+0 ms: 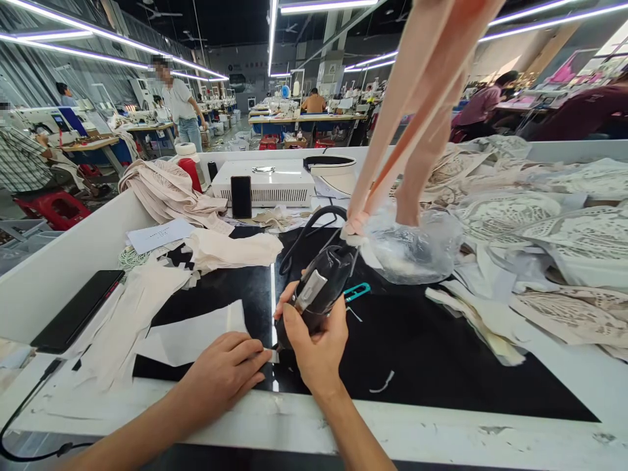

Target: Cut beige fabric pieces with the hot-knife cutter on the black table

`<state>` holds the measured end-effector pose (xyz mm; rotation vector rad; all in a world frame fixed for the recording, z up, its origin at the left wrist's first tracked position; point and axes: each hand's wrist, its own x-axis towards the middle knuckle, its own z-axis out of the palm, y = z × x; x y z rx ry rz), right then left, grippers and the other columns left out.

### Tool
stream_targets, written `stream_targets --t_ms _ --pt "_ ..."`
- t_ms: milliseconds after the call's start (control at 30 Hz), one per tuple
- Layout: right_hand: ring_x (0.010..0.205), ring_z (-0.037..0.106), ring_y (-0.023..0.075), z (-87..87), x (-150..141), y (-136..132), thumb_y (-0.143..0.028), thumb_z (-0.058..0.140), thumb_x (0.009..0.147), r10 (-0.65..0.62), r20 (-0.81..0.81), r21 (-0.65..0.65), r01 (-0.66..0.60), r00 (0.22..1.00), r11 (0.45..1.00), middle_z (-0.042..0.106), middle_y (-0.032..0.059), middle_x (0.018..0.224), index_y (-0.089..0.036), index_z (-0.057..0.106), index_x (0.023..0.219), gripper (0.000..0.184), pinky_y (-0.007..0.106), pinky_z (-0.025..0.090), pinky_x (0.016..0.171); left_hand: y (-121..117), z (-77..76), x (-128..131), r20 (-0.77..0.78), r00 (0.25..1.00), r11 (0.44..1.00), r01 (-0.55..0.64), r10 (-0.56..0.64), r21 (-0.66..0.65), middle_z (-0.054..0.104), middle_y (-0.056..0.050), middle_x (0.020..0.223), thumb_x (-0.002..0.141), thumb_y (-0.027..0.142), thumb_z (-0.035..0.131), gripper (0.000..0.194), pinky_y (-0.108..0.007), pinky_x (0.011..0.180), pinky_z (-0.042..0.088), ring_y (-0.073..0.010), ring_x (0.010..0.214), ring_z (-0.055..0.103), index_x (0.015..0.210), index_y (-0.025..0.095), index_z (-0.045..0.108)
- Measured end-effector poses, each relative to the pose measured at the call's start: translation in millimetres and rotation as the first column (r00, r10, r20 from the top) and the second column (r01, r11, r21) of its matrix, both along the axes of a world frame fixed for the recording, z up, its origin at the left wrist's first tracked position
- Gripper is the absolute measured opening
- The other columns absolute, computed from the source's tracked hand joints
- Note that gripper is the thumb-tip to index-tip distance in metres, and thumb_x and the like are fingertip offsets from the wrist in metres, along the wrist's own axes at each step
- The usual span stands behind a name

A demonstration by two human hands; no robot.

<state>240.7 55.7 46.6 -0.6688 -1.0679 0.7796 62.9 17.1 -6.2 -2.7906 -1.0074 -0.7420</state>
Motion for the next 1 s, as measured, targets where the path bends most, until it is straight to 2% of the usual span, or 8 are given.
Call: stream_targets --t_ms 233,467,733,1000 --pt "0.064 0.068 0.0137 5.5 3.0 -5.5 -0.032 0.082 0.090 0.017 -0.052 0.024 -0.015 0.998 1.000 0.072 -0.0027 0.085 -0.030 0.067 0.120 0.033 0.028 0.063 0.058 1.8 -2.8 -0.9 0.001 1.000 1.000 0.005 -0.005 -0.002 0.072 -0.006 0.111 0.111 0.029 0.060 0.022 -0.036 0.087 0.059 -0.0227 0.099 0.068 0.127 0.014 0.063" --pt "0.064 0.069 0.0122 1.7 2.3 -9.2 -0.033 0.082 0.092 0.030 -0.034 0.031 -0.029 0.999 0.999 0.073 -0.0027 0.086 -0.031 0.068 0.121 0.033 0.026 0.063 0.059 2.2 -2.1 -0.7 0.006 1.000 1.000 0.013 -0.013 -0.004 0.072 -0.005 0.110 0.107 0.028 0.066 0.024 -0.037 0.086 0.061 -0.0234 0.098 0.067 0.126 0.014 0.064" --pt "0.063 0.068 0.0130 2.5 2.7 -9.1 -0.032 0.084 0.089 0.032 -0.035 0.036 -0.030 0.999 0.999 0.072 -0.0023 0.085 -0.030 0.068 0.119 0.033 0.027 0.061 0.057 7.4 -1.9 -12.2 0.169 0.984 0.995 0.076 -0.063 -0.070 0.075 -0.006 0.108 0.113 0.018 0.048 0.020 -0.036 0.092 0.060 -0.0214 0.099 0.070 0.120 0.014 0.066" --pt "0.064 0.067 0.0151 1.9 6.1 -9.1 -0.034 0.085 0.087 0.031 -0.030 0.020 -0.030 0.999 0.999 0.071 -0.0020 0.084 -0.031 0.069 0.119 0.036 0.031 0.061 0.058 13.8 -3.2 -27.0 0.207 0.977 0.994 0.060 -0.040 -0.094 0.076 -0.005 0.104 0.113 0.017 0.048 0.022 -0.033 0.092 0.059 -0.0191 0.097 0.071 0.111 0.015 0.069"
